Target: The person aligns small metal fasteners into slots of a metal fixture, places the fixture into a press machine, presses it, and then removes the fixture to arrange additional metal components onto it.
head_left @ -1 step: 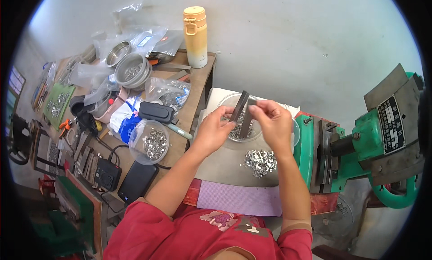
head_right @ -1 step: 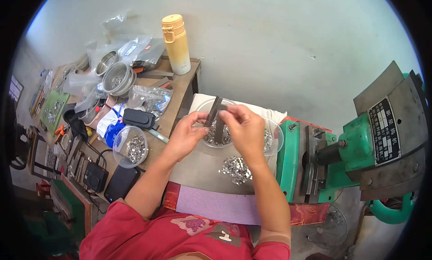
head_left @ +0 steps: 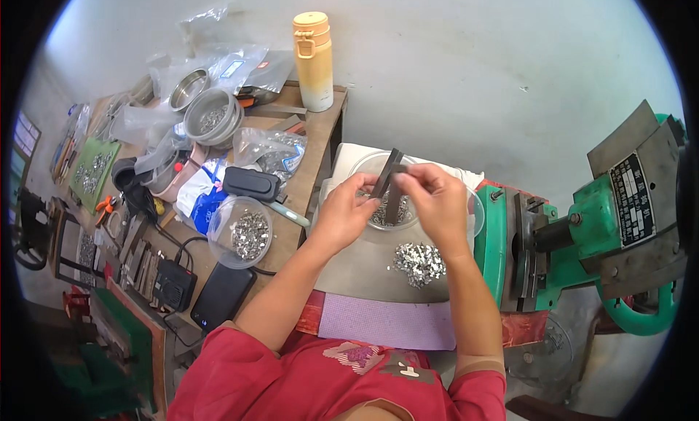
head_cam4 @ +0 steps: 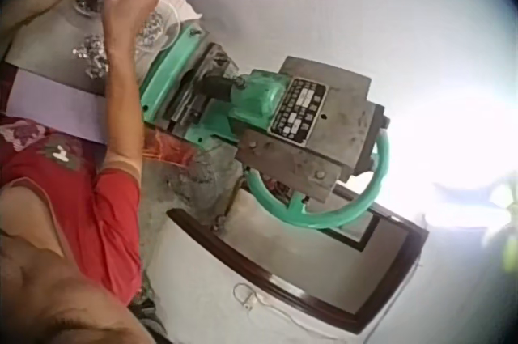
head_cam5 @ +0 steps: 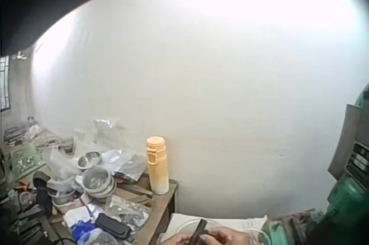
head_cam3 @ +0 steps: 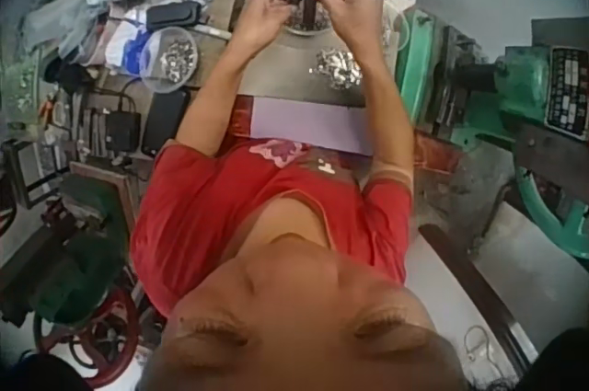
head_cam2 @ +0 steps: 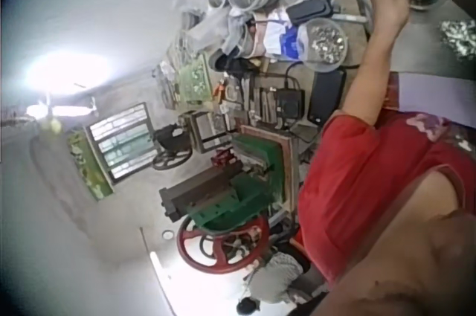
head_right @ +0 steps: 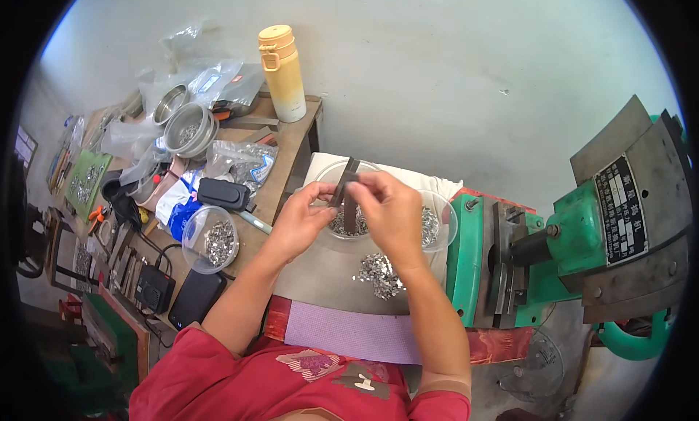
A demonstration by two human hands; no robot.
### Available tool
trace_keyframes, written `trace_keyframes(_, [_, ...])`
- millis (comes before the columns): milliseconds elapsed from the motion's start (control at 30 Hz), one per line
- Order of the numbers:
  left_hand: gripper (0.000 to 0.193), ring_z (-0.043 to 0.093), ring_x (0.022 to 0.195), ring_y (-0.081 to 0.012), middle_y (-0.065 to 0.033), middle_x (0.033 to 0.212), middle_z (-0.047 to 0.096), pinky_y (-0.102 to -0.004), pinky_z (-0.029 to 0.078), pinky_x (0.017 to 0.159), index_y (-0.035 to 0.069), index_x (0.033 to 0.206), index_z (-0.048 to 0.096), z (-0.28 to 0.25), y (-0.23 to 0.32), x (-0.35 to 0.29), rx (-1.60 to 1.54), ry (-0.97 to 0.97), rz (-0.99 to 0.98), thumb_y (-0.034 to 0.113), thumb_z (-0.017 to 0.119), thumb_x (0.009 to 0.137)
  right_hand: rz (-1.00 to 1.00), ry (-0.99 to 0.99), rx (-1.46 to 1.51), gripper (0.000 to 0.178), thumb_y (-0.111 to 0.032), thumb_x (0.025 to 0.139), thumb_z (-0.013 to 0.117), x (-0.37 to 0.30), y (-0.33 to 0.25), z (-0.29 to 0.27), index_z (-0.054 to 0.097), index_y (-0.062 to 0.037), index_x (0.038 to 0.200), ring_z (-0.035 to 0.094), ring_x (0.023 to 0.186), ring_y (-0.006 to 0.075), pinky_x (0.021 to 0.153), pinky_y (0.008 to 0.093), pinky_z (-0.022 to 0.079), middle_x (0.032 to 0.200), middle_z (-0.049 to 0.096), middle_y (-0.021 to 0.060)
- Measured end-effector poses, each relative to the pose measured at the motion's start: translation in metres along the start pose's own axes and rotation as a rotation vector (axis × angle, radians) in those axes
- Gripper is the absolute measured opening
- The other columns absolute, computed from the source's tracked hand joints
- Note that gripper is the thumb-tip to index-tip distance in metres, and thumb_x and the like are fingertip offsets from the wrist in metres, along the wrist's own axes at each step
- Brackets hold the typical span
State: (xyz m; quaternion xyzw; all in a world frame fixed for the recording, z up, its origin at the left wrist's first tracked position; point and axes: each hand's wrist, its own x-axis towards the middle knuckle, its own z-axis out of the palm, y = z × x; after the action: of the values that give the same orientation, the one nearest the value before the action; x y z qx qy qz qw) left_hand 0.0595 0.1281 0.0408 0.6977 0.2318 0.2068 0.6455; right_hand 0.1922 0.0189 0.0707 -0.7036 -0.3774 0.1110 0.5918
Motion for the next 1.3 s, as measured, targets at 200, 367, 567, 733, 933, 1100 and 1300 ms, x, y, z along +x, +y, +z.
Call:
trace_keyframes(200, [0.034, 0.069, 0.103, -0.0231, -0.0151, 0.113, 0.066, -0.0324, 0.056, 0.087, -0.003, 0.123, 0.058, 0.000, 0.000, 0.001, 0.058, 0.030, 0.039, -0.002, 0.063, 0.090, 0.095, 0.050, 0.158, 0.015, -0.005, 0.087, 0.075, 0.014, 0.004, -0.012, 0.070, 0.0065, 0.096, 0.070, 0.075, 0.0119, 0.069, 0.0253, 0.056, 0.084, 0.074, 0.0096])
trace_keyframes(367, [0.032, 0.065, 0.109, -0.0214, -0.0157, 0.115, 0.065, -0.0340, 0.055, 0.092, -0.005, 0.122, 0.057, -0.001, 0.001, 0.001, 0.016, -0.002, 0.047, -0.003, 0.063, 0.090, 0.125, 0.016, 0.106, 0.014, -0.004, 0.089, 0.073, 0.018, 0.006, -0.006, 0.068, 0.0075, 0.096, 0.069, 0.076, 0.0122, 0.072, 0.0257, 0.058, 0.086, 0.073, 0.0088])
trace_keyframes(567, [0.032, 0.063, 0.110, -0.0208, -0.0149, 0.115, 0.064, -0.0345, 0.054, 0.096, -0.006, 0.121, 0.056, -0.001, -0.004, -0.003, -0.055, -0.033, 0.030, -0.003, 0.062, 0.090, 0.099, -0.004, 0.159, 0.016, -0.005, 0.088, 0.074, 0.014, 0.001, -0.005, 0.068, 0.0082, 0.096, 0.069, 0.076, 0.0128, 0.071, 0.0265, 0.058, 0.086, 0.073, 0.0099])
trace_keyframes(733, [0.032, 0.064, 0.108, -0.0199, -0.0135, 0.114, 0.063, -0.0333, 0.054, 0.095, -0.005, 0.122, 0.056, -0.004, -0.004, -0.006, -0.039, -0.010, 0.020, -0.004, 0.061, 0.090, 0.115, 0.076, 0.247, 0.016, -0.005, 0.088, 0.074, 0.009, -0.006, -0.009, 0.068, 0.0078, 0.097, 0.069, 0.075, 0.0127, 0.071, 0.0262, 0.058, 0.085, 0.073, 0.0102])
trace_keyframes(933, [0.033, 0.064, 0.108, -0.0195, -0.0137, 0.115, 0.062, -0.0323, 0.054, 0.094, -0.005, 0.123, 0.054, -0.001, -0.006, -0.009, -0.077, -0.026, 0.029, -0.005, 0.061, 0.090, 0.093, 0.086, 0.145, 0.015, -0.005, 0.088, 0.074, 0.006, 0.008, -0.006, 0.068, 0.0070, 0.095, 0.069, 0.076, 0.0117, 0.072, 0.0260, 0.059, 0.084, 0.072, 0.0082])
trace_keyframes(1100, [0.033, 0.064, 0.109, -0.0186, -0.0146, 0.118, 0.059, -0.0312, 0.053, 0.096, -0.006, 0.124, 0.053, 0.004, 0.006, -0.006, -0.103, -0.057, -0.035, -0.005, 0.059, 0.092, 0.097, 0.168, 0.133, 0.022, -0.016, 0.086, 0.076, 0.015, 0.016, -0.011, 0.072, 0.0037, 0.095, 0.070, 0.073, 0.0129, 0.068, 0.0276, 0.055, 0.080, 0.074, 0.0104])
trace_keyframes(1300, [0.032, 0.065, 0.108, -0.0194, -0.0104, 0.117, 0.058, -0.0299, 0.054, 0.091, -0.003, 0.124, 0.050, 0.009, 0.012, -0.008, -0.227, -0.050, 0.004, -0.002, 0.060, 0.094, 0.199, 0.193, 0.429, 0.023, -0.014, 0.099, 0.062, 0.005, -0.015, -0.016, 0.069, -0.0003, 0.116, 0.065, 0.087, 0.0074, 0.074, 0.0256, 0.056, 0.098, 0.071, 0.0007])
